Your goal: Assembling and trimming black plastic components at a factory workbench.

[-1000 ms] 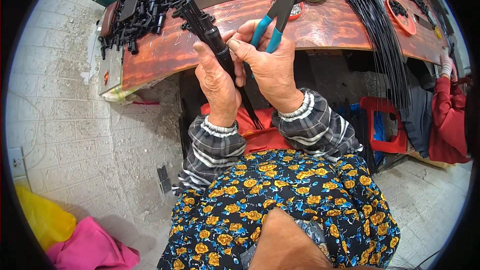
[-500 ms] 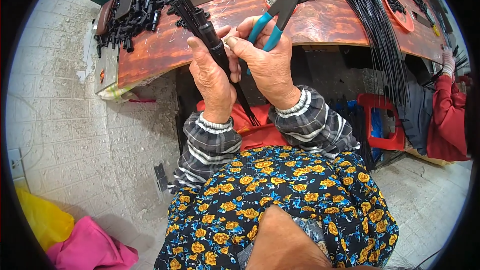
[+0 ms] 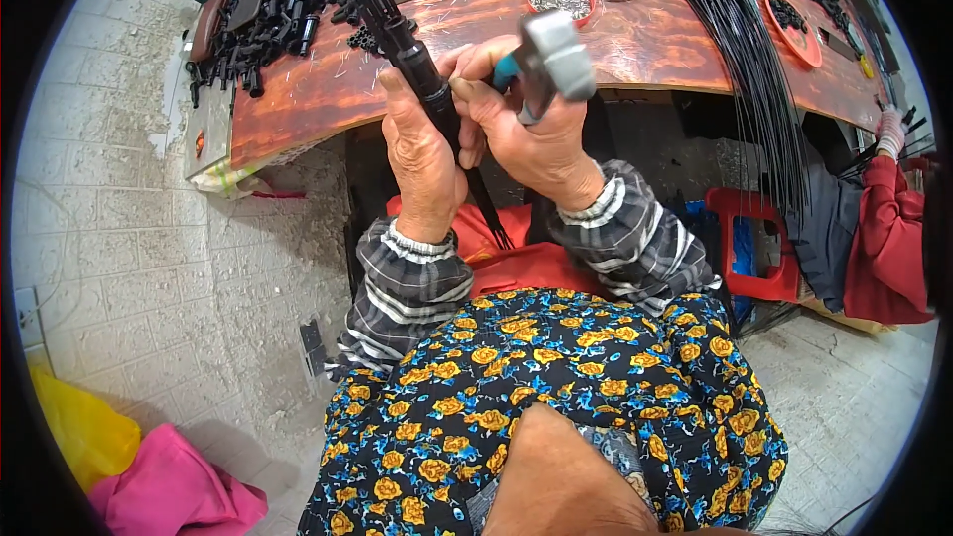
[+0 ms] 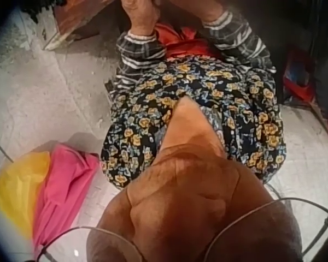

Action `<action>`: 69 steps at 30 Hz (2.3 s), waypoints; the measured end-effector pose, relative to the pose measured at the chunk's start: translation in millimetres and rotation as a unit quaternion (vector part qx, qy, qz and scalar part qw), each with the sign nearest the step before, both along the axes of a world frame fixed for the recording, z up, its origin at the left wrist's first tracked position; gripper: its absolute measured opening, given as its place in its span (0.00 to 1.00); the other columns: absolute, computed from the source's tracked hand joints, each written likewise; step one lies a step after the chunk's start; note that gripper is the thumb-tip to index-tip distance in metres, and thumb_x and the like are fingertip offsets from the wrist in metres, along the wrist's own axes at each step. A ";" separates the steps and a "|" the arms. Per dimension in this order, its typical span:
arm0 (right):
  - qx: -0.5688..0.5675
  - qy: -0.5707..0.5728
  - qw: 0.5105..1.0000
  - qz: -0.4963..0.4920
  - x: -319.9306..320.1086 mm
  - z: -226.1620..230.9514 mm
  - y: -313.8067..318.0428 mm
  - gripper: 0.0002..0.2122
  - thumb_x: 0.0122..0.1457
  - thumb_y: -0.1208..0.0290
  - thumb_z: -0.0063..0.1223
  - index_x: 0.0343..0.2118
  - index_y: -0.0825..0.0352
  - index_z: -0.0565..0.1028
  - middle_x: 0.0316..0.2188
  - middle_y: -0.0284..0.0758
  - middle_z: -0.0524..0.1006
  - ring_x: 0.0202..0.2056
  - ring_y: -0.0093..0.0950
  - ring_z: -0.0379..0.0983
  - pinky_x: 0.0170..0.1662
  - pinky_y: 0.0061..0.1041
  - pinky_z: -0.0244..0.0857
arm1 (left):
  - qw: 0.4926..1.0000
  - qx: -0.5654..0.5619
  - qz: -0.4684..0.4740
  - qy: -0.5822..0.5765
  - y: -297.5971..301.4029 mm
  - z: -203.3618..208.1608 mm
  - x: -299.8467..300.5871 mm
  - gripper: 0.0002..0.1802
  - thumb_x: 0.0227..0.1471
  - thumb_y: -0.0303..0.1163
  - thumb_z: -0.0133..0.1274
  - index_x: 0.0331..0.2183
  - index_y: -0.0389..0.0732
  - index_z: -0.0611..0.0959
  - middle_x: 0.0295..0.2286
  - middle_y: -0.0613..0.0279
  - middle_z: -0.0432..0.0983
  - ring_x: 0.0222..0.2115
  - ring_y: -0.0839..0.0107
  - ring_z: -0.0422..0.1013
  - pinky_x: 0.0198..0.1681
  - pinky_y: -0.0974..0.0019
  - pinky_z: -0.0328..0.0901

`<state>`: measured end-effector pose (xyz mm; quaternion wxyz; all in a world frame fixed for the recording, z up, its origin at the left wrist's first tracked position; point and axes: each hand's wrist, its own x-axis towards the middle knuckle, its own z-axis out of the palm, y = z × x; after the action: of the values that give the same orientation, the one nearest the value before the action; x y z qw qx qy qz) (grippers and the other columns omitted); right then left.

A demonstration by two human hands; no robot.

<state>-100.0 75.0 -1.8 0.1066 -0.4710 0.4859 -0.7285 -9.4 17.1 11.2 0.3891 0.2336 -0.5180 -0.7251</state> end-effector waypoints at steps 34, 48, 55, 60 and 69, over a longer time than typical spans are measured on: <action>0.315 0.592 0.721 -0.174 -36.0 53.9 41.5 0.10 0.47 0.75 0.54 0.32 0.65 0.68 0.27 0.38 0.70 0.31 0.36 0.71 0.30 0.32 0.66 | 0.993 0.094 -0.068 0.030 -20.0 -1.7 19.9 0.51 0.49 0.75 0.26 0.35 0.34 0.81 0.08 0.71 0.57 0.08 0.81 0.51 0.12 0.75 0.48; 0.300 0.480 0.820 -0.086 -40.3 39.2 51.3 0.10 0.49 0.71 0.58 0.31 0.67 0.68 0.22 0.41 0.72 0.25 0.43 0.72 0.28 0.39 0.64 | 0.992 0.085 -0.079 0.039 -26.8 -5.7 24.0 0.51 0.50 0.74 0.27 0.39 0.32 0.80 0.08 0.72 0.56 0.08 0.81 0.51 0.11 0.75 0.47; 0.329 0.599 0.726 -0.078 -44.5 59.8 43.0 0.10 0.52 0.67 0.56 0.28 0.67 0.69 0.20 0.40 0.72 0.24 0.39 0.73 0.26 0.36 0.64 | 0.993 0.080 -0.078 0.028 -19.6 -0.5 24.0 0.52 0.50 0.74 0.26 0.39 0.31 0.79 0.07 0.72 0.54 0.07 0.81 0.49 0.10 0.75 0.47; 0.309 0.668 0.664 -0.132 -27.9 73.4 35.4 0.07 0.48 0.72 0.54 0.24 0.69 0.70 0.17 0.40 0.73 0.22 0.35 0.74 0.25 0.33 0.66 | 0.993 0.081 -0.081 -0.001 -28.2 -4.2 21.0 0.52 0.49 0.75 0.28 0.38 0.31 0.79 0.07 0.72 0.54 0.07 0.80 0.49 0.10 0.75 0.47; 0.284 0.569 0.756 -0.154 -73.1 10.5 -4.4 0.11 0.44 0.65 0.60 0.22 0.68 0.72 0.17 0.39 0.74 0.21 0.37 0.74 0.24 0.34 0.67 | 0.994 0.060 -0.054 0.078 -42.2 -15.6 29.1 0.54 0.45 0.77 0.25 0.50 0.36 0.71 0.10 0.71 0.58 0.09 0.79 0.53 0.13 0.74 0.51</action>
<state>-173.0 70.6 8.7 -0.1738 -0.6657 0.7076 -0.1611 19.6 -25.0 -4.4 0.3738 0.1711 -0.4540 -0.7905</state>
